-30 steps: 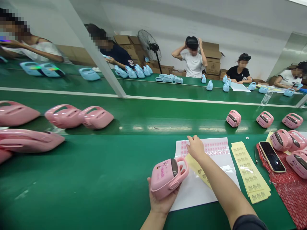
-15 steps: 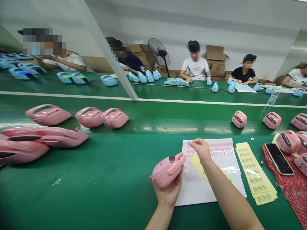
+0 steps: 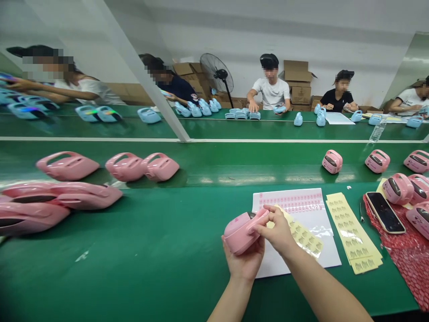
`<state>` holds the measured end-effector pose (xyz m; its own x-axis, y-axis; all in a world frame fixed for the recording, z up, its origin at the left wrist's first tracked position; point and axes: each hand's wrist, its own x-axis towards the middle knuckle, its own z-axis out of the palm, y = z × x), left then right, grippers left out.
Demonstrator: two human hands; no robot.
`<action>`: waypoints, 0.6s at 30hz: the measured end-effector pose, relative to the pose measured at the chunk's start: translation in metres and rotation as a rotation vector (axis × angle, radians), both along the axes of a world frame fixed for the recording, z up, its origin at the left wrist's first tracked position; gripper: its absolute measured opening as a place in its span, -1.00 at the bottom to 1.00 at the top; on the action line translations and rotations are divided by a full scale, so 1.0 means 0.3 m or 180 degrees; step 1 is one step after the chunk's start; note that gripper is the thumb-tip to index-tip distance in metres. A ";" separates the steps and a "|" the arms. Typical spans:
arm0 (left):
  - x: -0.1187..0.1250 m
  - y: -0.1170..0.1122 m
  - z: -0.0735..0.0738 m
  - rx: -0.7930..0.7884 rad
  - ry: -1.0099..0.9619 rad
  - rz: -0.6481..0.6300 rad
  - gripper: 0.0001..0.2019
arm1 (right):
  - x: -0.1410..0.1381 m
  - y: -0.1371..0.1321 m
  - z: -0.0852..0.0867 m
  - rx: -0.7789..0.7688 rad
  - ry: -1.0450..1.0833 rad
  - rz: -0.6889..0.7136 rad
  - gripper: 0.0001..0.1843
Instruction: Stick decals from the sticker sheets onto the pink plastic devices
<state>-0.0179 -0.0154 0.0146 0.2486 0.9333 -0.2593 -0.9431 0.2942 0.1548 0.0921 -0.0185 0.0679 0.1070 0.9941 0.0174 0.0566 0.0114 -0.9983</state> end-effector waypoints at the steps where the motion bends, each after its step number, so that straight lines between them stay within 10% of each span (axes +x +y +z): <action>1: 0.002 -0.003 0.005 0.0012 -0.0070 -0.0002 -0.54 | 0.000 -0.005 0.002 0.0005 0.0005 -0.0019 -0.89; 18: 0.007 -0.004 0.025 -0.0201 -0.0391 -0.0101 -0.56 | -0.012 -0.012 0.060 0.0088 -0.0595 -0.0113 -0.87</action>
<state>-0.0157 -0.0165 0.0220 0.3111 0.9072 -0.2831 -0.9439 0.3296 0.0190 0.0885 -0.0222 0.0860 0.1344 0.9886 0.0674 0.2418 0.0332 -0.9698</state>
